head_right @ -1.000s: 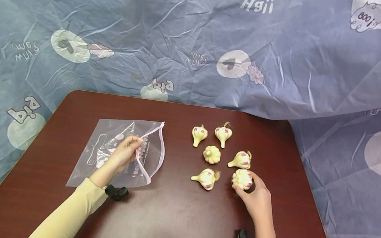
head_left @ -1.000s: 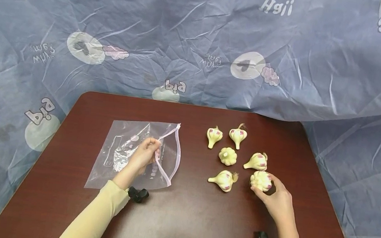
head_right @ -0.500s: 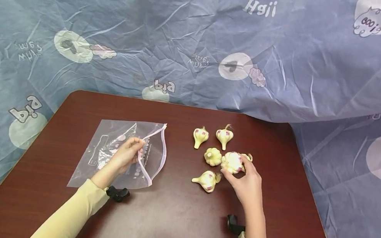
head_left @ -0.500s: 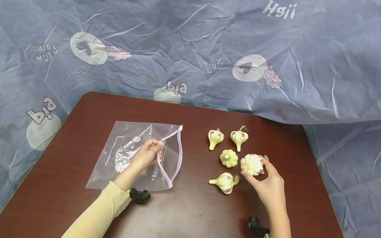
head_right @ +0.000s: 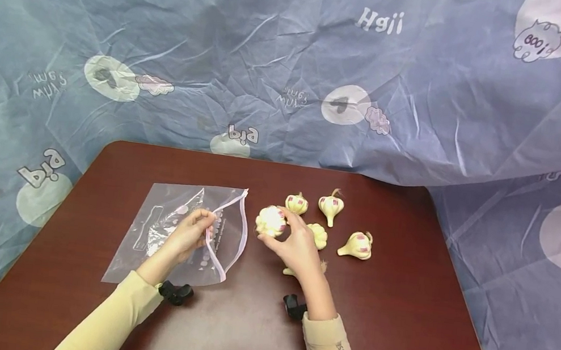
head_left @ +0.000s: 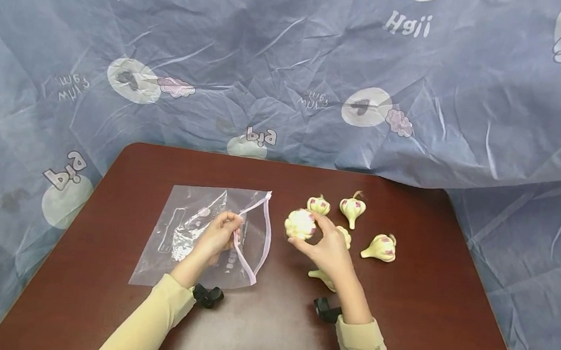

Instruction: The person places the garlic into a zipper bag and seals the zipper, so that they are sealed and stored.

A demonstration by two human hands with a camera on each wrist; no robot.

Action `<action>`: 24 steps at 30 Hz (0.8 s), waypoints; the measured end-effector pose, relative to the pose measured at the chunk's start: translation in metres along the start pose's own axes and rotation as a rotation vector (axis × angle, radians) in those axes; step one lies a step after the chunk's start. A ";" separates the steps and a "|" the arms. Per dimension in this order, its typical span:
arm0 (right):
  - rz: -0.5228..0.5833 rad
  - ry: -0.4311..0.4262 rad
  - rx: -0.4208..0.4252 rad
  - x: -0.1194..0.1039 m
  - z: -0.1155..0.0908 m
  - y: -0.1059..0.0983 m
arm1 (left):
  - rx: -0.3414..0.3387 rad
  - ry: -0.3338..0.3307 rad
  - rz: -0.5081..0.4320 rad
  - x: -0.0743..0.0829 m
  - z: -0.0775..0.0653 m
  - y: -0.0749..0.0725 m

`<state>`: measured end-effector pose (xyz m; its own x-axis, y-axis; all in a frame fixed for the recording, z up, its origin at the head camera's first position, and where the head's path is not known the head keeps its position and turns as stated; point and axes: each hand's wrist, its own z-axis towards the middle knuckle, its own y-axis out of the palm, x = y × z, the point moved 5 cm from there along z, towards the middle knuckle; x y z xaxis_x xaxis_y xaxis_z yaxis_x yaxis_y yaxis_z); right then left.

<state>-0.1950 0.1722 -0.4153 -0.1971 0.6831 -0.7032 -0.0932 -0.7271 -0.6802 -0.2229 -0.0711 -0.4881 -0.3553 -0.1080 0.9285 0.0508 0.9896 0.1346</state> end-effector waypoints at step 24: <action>0.066 -0.008 -0.228 -0.001 0.012 0.096 | -0.014 -0.009 0.019 0.000 -0.004 0.012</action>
<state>-0.2154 0.1010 -0.4771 -0.2031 0.6330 -0.7470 0.1427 -0.7356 -0.6622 -0.2187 -0.0599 -0.4853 -0.3621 -0.0882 0.9280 0.0709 0.9900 0.1218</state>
